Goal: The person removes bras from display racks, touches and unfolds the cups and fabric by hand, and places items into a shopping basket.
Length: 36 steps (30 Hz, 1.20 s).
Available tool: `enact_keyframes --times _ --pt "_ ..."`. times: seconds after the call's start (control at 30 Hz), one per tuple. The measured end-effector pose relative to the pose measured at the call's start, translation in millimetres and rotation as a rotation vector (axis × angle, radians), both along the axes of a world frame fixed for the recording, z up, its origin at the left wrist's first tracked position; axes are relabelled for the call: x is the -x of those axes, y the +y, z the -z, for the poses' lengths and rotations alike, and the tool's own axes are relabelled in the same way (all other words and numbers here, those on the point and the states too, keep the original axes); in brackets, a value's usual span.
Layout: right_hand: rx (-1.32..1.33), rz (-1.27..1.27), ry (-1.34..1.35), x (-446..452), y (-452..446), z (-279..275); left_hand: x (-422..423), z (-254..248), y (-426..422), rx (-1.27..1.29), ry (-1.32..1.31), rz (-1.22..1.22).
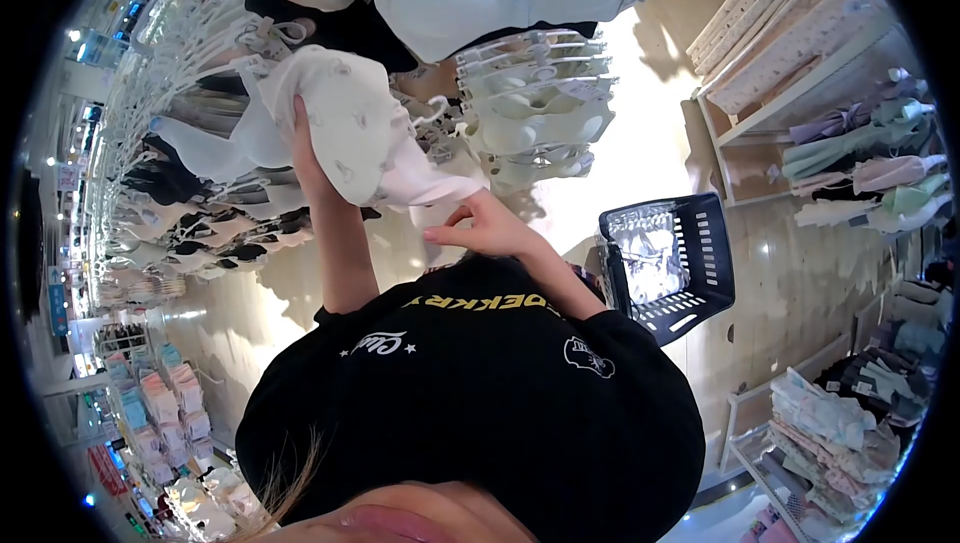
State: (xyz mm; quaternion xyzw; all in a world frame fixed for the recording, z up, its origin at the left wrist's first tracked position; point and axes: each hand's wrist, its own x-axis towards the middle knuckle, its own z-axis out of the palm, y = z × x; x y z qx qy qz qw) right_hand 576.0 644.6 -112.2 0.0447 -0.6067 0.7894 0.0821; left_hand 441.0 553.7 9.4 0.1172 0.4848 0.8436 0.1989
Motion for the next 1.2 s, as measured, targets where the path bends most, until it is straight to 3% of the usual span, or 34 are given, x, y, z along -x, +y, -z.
enact_keyframes --times 0.13,0.2,0.27,0.33,0.47,0.57,0.7,0.8,0.9,1.0,1.07,1.2 --pt "-0.083 -0.214 0.036 -13.7 25.1 -2.5 1.8 -13.6 -3.8 -0.131 0.074 0.211" --pt "0.06 -0.219 -0.088 -26.4 39.9 16.5 1.3 -27.9 -4.9 -0.269 -0.02 0.218" --pt "0.105 0.044 -0.166 -35.8 58.8 37.2 1.2 -36.3 -5.4 -0.352 -0.024 0.271" --pt "0.003 0.491 -0.145 -38.4 65.4 35.2 0.1 -39.3 -5.1 -0.427 -0.027 0.327" --pt "-0.284 0.691 -0.081 -34.2 68.7 8.6 -0.7 -47.4 -2.7 -0.509 -0.027 0.433" --pt "-0.52 0.456 0.084 -13.2 57.4 -3.3 5.0 -50.0 1.9 -0.538 -0.037 0.488" --pt "-0.198 -0.225 0.098 3.2 19.6 -3.4 4.0 -46.0 2.9 -0.56 -0.042 0.538" --pt "-0.258 -0.473 0.062 1.2 3.1 28.9 2.4 -45.5 0.9 -0.577 -0.036 0.548" --pt "-0.154 -0.526 0.061 -17.5 7.0 32.3 3.5 -43.9 0.9 -0.592 -0.042 0.534" --pt "0.042 -0.302 0.128 -51.5 5.1 22.7 1.9 -40.0 1.5 -0.605 -0.052 0.525" --pt "0.108 -0.185 0.017 -67.4 -1.3 17.2 -2.1 -35.9 1.1 -0.604 -0.06 0.522" --pt "-0.025 0.295 -0.173 -74.1 0.4 30.7 -3.2 -32.4 -1.6 -0.574 -0.052 0.448"
